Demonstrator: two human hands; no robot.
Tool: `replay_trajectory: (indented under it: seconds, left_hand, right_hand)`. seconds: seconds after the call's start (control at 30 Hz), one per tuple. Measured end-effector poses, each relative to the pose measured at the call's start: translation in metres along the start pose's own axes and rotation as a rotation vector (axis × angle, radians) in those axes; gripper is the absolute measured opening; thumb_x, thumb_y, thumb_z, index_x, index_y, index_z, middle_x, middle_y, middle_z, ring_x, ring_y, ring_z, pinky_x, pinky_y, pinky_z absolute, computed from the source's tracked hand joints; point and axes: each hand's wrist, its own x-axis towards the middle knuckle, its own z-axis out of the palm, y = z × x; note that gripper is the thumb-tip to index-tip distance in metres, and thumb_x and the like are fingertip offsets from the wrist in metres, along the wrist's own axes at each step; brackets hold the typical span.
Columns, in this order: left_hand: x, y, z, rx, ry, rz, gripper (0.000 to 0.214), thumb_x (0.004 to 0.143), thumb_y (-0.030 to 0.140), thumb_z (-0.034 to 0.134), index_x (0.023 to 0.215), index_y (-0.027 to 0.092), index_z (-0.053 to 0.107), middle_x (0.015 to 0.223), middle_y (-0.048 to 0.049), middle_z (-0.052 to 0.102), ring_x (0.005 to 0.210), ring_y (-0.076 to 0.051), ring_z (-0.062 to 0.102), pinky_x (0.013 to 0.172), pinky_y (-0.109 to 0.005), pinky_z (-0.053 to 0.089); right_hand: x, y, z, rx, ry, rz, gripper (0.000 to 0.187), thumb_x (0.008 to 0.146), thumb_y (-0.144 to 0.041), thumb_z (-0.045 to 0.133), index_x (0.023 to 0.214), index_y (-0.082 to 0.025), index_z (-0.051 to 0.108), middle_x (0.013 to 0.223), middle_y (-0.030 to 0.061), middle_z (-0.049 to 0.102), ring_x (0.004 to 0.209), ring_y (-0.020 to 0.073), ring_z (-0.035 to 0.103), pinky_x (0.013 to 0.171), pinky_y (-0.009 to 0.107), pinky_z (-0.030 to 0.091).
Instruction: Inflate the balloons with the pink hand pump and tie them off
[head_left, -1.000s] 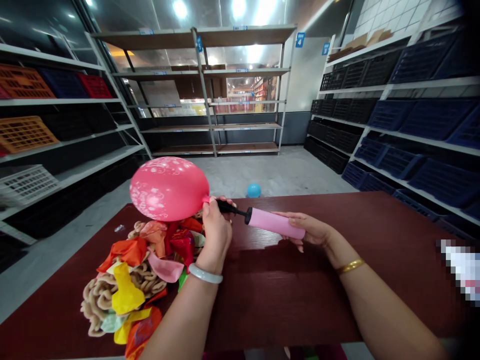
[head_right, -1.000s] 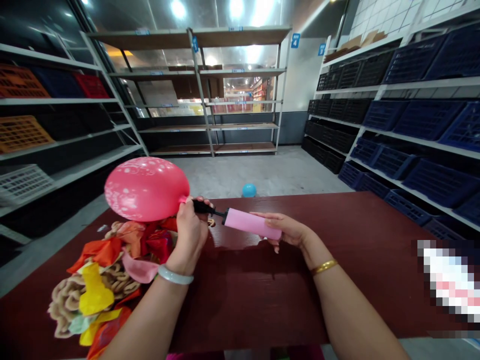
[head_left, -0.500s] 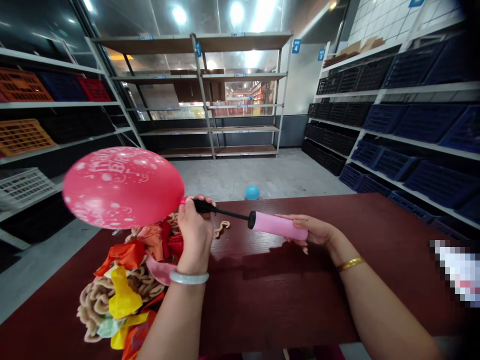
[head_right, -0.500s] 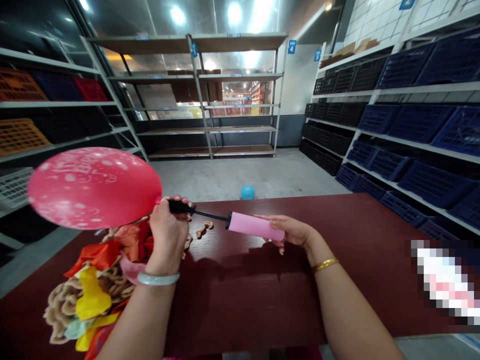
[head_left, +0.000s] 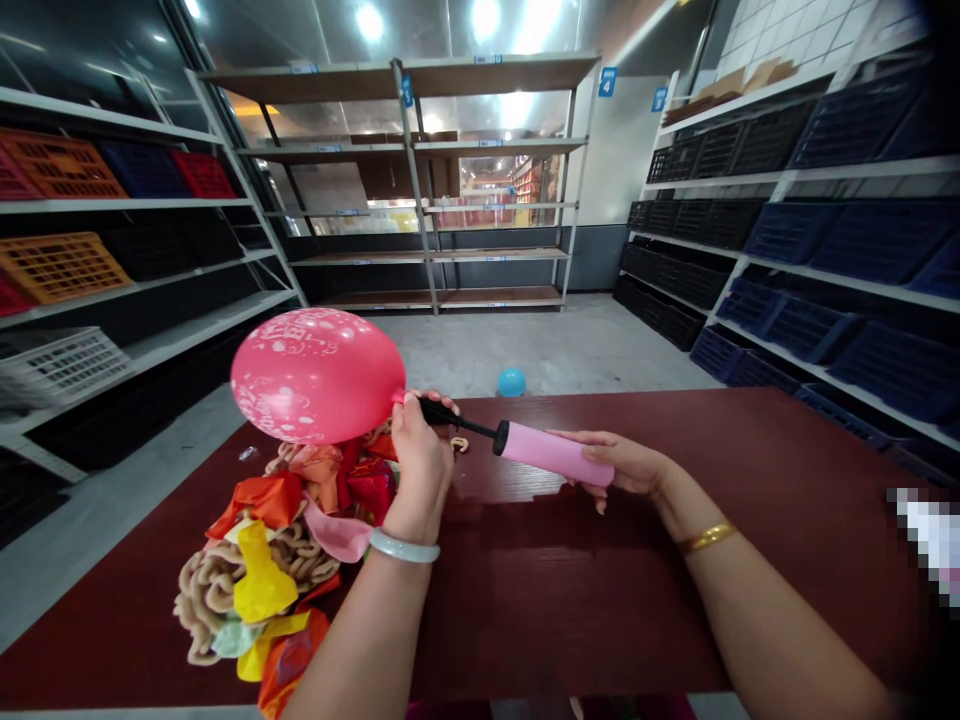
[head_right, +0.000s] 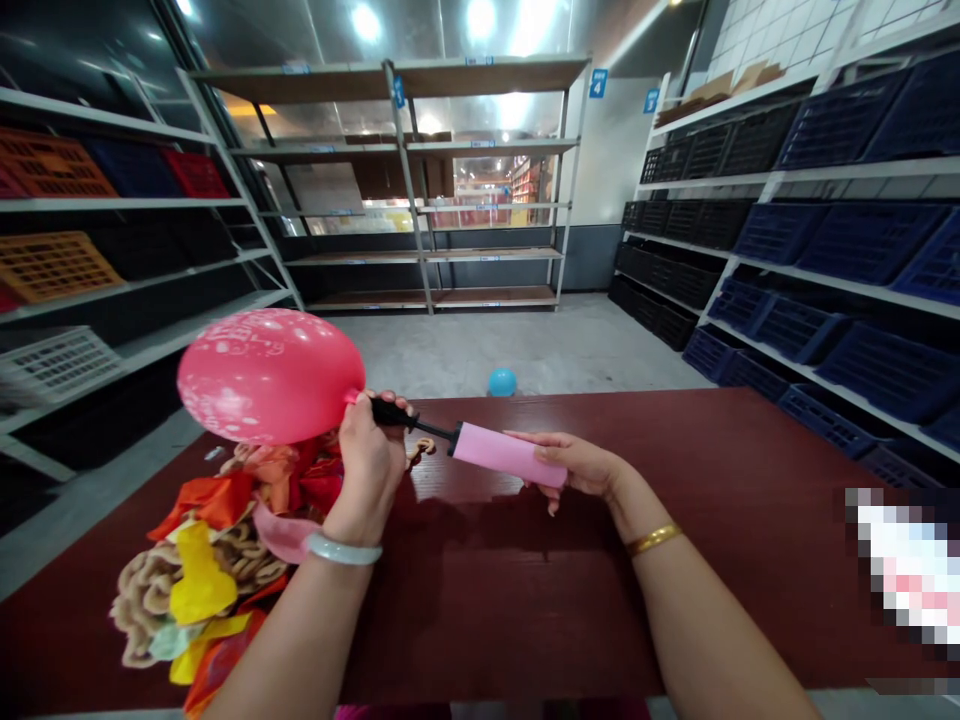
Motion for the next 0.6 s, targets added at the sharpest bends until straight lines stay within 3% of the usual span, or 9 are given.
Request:
replay_trajectory:
  seconds: [0.2,0.4,0.5,0.6]
  left_hand:
    - [-0.022,-0.02,0.012,-0.026,-0.07,-0.081,0.019,0.083,0.03,0.063,0.087,0.021,0.047,0.074,0.0016,0.057,0.064,-0.014,0.059,0.062,-0.03,0.05]
    - [-0.012,-0.011,0.006,-0.011,-0.078,-0.091,0.021,0.081,0.031,0.065,0.085,0.021,0.047,0.073,0.0019,0.055,0.062,-0.013,0.058,0.057,-0.027,0.048]
    - [-0.016,-0.011,0.009,0.01,-0.087,-0.102,0.021,0.081,0.032,0.065,0.084,0.021,0.047,0.072,0.0019,0.055,0.061,-0.013,0.057,0.055,-0.026,0.046]
    - [-0.032,-0.02,0.018,0.031,-0.121,-0.112,0.019,0.083,0.031,0.063,0.084,0.02,0.048,0.073,0.0014,0.056,0.063,-0.013,0.058,0.058,-0.026,0.048]
  right_hand:
    - [0.013,0.001,0.015,0.034,-0.019,-0.036,0.07,0.092,-0.038,0.061,0.153,-0.025,0.03,0.089,0.0072,0.067,0.059,0.0153,0.067,0.054,0.036,0.062]
    - [0.018,0.003,0.032,-0.012,-0.083,-0.011,0.079,0.09,-0.04,0.063,0.156,-0.026,0.021,0.097,0.0091,0.069,0.069,0.0182,0.07,0.069,0.042,0.062]
    - [0.02,-0.005,0.046,-0.22,-0.039,-0.028,0.078,0.091,-0.04,0.063,0.156,-0.025,0.023,0.116,0.0129,0.067,0.092,0.0226,0.071,0.084,0.043,0.057]
    - [0.022,-0.022,0.061,-0.664,0.101,-0.166,0.076,0.089,-0.039,0.064,0.154,-0.026,0.028,0.148,0.0124,0.047,0.127,0.0271,0.054,0.107,0.046,0.041]
